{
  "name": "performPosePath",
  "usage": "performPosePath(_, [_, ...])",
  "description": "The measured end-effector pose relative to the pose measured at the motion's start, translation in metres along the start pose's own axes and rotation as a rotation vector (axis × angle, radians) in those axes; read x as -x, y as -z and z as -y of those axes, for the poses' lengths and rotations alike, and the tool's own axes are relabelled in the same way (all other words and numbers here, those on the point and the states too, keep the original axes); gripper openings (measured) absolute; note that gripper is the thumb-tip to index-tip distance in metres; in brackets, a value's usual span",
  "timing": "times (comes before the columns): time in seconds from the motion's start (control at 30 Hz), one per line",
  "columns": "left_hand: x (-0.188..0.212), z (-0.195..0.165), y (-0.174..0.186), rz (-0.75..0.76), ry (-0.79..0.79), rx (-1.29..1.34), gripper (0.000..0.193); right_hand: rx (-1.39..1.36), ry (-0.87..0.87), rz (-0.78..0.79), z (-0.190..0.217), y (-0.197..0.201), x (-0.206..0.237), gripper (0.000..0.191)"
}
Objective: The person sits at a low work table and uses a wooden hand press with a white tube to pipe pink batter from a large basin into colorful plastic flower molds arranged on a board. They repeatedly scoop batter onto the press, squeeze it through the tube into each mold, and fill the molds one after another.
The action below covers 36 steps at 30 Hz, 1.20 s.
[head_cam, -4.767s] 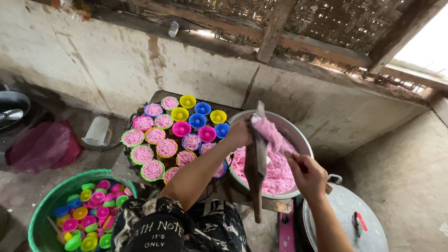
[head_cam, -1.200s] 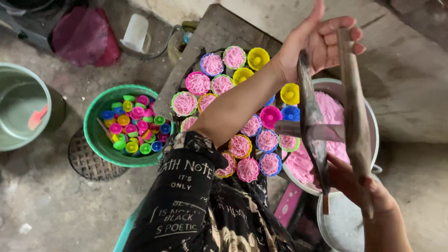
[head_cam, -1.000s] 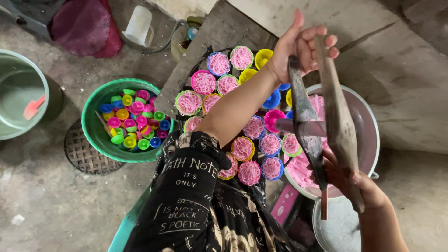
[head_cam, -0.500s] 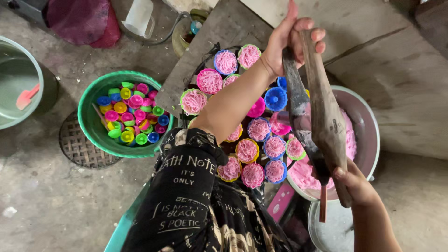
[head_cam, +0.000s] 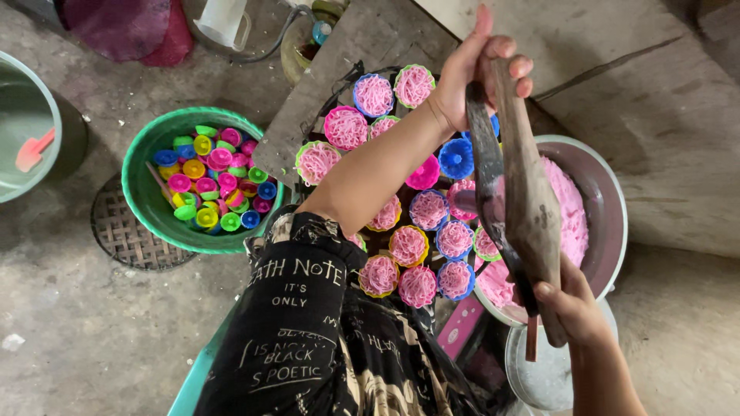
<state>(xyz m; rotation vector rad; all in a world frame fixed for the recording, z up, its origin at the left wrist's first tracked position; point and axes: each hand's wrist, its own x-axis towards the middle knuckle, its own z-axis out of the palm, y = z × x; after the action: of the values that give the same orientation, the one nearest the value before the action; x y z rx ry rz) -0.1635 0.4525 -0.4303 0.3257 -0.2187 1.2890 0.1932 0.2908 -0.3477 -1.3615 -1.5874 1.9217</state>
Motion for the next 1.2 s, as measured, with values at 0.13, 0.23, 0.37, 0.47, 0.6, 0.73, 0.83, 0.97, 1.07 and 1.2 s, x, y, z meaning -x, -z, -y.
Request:
performPosePath(0.13, [-0.011, 0.001, -0.004, -0.024, 0.002, -0.010, 0.060, 0.055, 0.027, -0.051, 0.004, 0.005, 0.000, 0.084])
performPosePath(0.23, [-0.013, 0.016, -0.005, -0.060, 0.021, 0.011, 0.060, 0.074, 0.007, -0.092, 0.000, 0.009, 0.011, 0.083])
performPosePath(0.37, [0.000, 0.021, -0.006, -0.102, 0.028, -0.044, 0.061, 0.008, -0.018, -0.059, -0.019, 0.006, 0.019, 0.082])
performPosePath(0.47, [0.006, 0.011, -0.019, 0.096, -0.045, 0.012, 0.069, -0.069, 0.024, -0.004, -0.028, 0.005, 0.017, 0.080])
performPosePath(0.6, [-0.003, -0.002, -0.057, 0.195, -0.143, -0.057, 0.084, -0.184, 0.132, 0.123, -0.020, 0.013, 0.010, 0.082])
performPosePath(0.73, [-0.009, -0.018, -0.091, 0.015, 0.028, 0.229, 0.098, -0.095, 0.153, 0.173, -0.001, 0.016, 0.001, 0.090])
performPosePath(0.83, [0.000, -0.030, -0.095, 0.127, 0.007, 0.169, 0.092, -0.063, 0.092, 0.252, 0.010, 0.011, -0.014, 0.092])
performPosePath(0.97, [0.015, -0.047, -0.076, 0.191, -0.110, -0.039, 0.088, -0.082, 0.085, 0.259, 0.011, -0.003, -0.045, 0.078])
performPosePath(1.07, [0.024, -0.053, -0.055, 0.134, -0.224, -0.078, 0.093, -0.002, 0.046, 0.241, 0.012, -0.005, -0.065, 0.072])
performPosePath(1.2, [0.036, -0.057, -0.034, -0.013, -0.242, -0.077, 0.089, 0.115, -0.032, 0.174, 0.015, -0.007, -0.078, 0.066])
